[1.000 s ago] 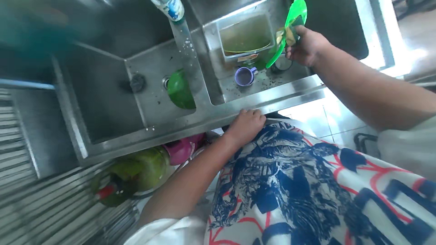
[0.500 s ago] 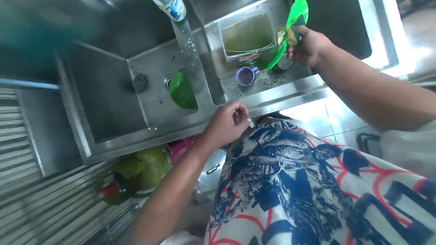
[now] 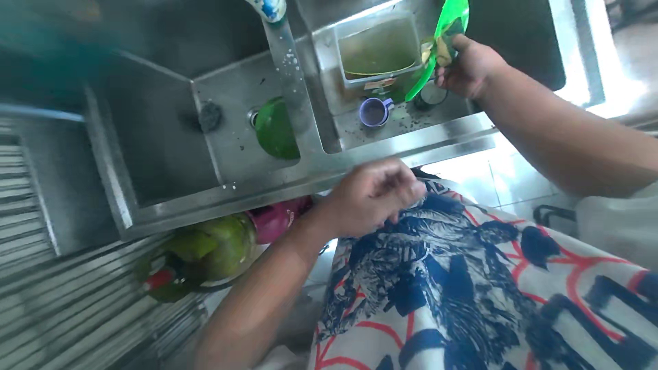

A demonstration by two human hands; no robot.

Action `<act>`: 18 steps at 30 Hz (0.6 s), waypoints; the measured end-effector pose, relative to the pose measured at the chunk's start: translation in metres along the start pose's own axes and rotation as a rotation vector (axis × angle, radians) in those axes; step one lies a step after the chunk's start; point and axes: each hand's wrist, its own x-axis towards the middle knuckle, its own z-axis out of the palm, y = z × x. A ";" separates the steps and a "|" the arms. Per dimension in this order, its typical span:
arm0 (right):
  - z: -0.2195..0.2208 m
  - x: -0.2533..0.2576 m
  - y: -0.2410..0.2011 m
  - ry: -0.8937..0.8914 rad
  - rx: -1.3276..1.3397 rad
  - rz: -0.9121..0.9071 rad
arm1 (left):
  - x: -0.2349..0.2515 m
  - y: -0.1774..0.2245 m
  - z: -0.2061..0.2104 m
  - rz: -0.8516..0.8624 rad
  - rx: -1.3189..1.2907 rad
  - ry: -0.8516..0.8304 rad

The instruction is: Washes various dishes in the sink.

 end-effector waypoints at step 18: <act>0.019 0.001 0.016 -0.039 -0.085 -0.011 | 0.008 -0.041 0.014 -0.635 0.499 0.107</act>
